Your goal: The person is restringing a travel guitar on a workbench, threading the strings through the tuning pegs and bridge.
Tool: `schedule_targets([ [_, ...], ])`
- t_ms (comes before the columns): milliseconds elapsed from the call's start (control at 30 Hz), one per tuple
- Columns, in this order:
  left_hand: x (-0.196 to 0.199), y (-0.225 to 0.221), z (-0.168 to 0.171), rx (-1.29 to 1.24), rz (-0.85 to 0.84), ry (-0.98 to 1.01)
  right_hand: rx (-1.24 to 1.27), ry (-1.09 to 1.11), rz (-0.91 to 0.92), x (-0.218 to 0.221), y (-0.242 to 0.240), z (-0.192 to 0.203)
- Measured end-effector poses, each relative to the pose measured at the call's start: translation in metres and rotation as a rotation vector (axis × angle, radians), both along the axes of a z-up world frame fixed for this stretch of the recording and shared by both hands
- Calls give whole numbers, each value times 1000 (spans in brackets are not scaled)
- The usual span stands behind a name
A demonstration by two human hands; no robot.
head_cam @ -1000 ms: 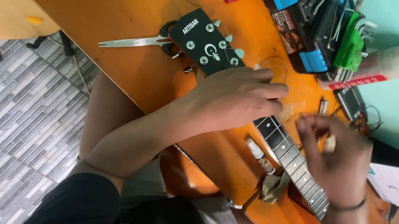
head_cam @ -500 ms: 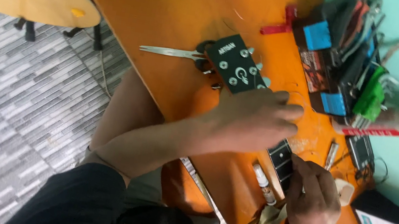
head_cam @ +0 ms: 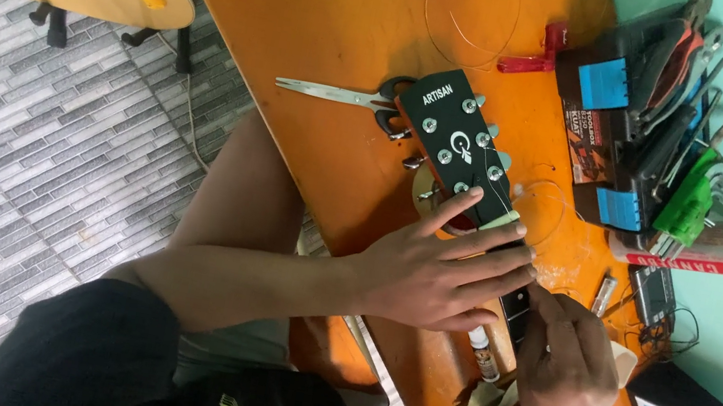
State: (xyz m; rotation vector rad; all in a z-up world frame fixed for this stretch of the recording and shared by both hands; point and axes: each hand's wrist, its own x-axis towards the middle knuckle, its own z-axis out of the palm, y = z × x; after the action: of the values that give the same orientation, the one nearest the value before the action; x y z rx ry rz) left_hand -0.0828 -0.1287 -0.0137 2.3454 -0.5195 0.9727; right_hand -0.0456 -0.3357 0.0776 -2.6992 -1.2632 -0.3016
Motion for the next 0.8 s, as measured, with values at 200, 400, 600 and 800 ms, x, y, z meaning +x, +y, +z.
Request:
schedule_targets([
  [200, -4, 2, 2, 36, 121, -28, -29, -17, 18, 3, 8, 2],
  [400, -10, -4, -14, 54, 172, 81, 7, 9, 16, 8, 17, 1],
  [600, -13, 2, -12, 176, 306, 114, 32, 69, 50, 15, 30, 5],
  [800, -13, 6, -9, 248, 325, 168, 29, 56, 32, 19, 41, 9],
])
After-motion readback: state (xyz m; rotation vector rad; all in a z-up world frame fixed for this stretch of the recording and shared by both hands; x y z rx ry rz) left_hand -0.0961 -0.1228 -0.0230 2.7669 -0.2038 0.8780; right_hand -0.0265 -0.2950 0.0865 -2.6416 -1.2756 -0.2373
